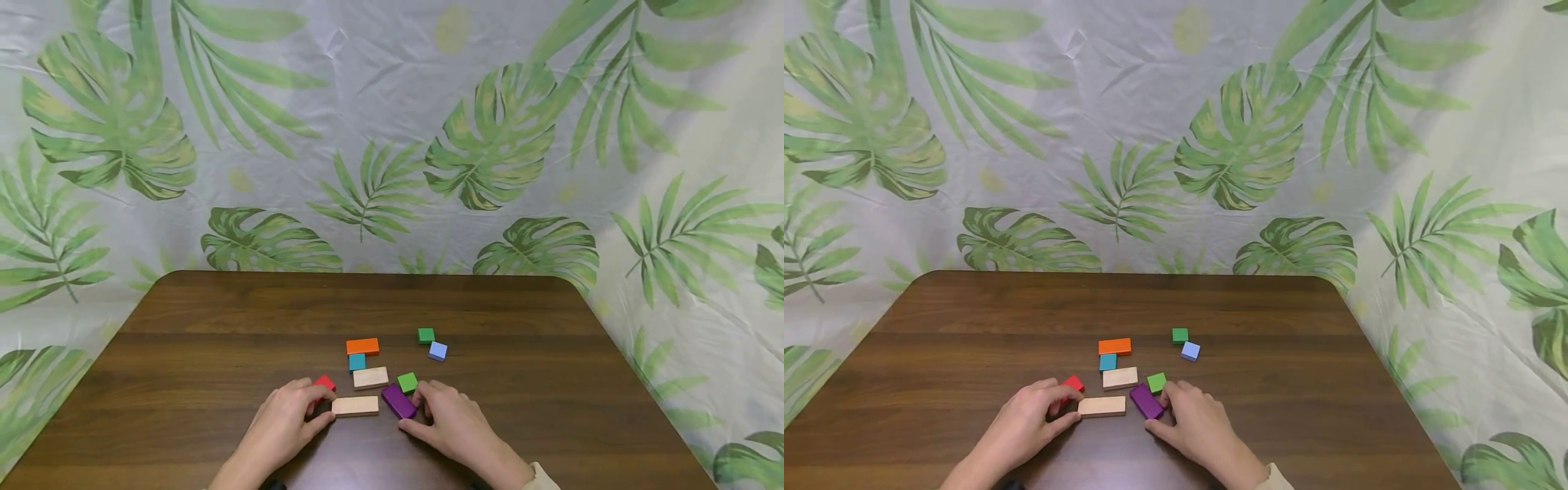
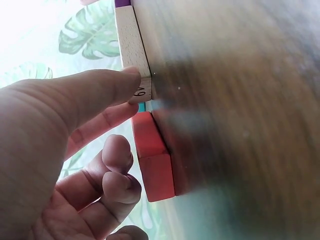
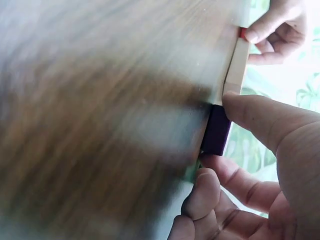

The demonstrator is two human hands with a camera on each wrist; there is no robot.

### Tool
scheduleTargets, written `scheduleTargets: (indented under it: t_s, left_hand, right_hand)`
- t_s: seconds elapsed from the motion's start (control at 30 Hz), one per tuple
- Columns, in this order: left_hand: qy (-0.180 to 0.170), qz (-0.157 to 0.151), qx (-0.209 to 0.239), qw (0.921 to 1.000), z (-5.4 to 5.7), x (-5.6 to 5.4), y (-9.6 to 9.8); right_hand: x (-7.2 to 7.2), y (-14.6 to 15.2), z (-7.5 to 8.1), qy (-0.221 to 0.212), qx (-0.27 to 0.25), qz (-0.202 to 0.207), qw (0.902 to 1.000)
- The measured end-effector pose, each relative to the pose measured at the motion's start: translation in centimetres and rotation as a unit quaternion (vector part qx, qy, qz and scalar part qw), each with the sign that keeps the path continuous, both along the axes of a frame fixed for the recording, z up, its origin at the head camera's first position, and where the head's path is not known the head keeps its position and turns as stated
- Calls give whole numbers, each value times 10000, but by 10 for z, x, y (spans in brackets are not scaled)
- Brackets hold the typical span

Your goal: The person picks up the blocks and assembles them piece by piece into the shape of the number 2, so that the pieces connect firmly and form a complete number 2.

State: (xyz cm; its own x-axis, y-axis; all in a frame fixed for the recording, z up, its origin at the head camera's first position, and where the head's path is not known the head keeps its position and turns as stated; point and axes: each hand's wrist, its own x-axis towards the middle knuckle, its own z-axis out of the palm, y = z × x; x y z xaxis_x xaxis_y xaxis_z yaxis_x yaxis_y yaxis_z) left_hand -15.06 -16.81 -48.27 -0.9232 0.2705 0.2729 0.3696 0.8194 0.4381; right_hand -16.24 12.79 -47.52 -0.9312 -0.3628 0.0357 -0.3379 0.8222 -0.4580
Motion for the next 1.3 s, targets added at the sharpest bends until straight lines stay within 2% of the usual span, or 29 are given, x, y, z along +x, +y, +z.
scheduleTargets:
  t_s: [0.4,0.83,1.3]
  left_hand:
    - [-148,47,84,9998,1,0,1]
    - [-299,101,198,9993,2,2,2]
    - [-361,-32,341,9988,3,6,1]
  right_hand:
    - [-1,11,5,39,-20,43,10000]
    - [-4,11,6,12,-96,297,9995]
    - [-5,11,8,-91,-137,458,9988]
